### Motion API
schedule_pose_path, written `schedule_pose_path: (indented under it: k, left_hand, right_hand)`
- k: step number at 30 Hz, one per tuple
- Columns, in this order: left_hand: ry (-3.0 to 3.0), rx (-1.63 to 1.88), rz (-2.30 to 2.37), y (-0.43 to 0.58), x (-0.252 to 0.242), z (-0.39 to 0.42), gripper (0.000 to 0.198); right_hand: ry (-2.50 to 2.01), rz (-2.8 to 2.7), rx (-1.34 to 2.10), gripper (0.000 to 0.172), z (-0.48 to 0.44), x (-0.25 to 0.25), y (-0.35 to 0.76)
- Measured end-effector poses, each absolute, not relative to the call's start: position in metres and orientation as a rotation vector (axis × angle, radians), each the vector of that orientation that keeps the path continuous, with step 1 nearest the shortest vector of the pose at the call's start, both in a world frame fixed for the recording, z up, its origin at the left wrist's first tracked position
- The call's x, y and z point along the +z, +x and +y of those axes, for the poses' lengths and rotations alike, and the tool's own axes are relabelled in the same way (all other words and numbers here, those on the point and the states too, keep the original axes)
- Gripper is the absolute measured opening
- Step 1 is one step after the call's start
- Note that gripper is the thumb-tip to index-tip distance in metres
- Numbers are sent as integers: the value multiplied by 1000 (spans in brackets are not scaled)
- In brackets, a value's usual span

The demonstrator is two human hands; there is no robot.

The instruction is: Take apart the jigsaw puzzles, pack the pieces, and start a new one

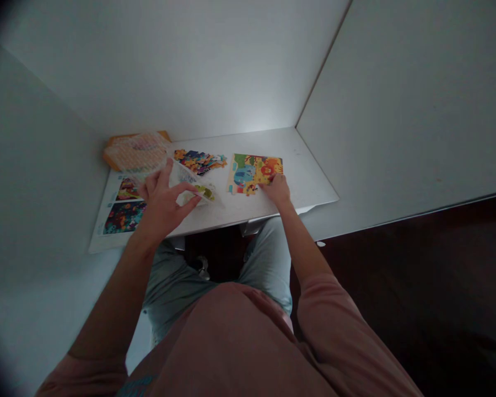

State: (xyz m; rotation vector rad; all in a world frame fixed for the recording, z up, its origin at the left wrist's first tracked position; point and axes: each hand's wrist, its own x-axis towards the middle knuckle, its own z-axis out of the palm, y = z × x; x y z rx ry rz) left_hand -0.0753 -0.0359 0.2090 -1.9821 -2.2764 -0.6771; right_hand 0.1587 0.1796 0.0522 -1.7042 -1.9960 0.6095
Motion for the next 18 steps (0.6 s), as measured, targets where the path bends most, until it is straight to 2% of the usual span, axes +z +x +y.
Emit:
schedule_pose_path:
  k: [9, 18]
  left_hand:
    - [-1997, -657, -2271, -77, 209, -36, 19]
    - [-1999, -713, -2289, -78, 209, -35, 20]
  right_hand:
    - [-1438, -1643, 1069, 43, 192, 51, 163]
    - [-1338, -1563, 1159, 26, 211, 57, 158]
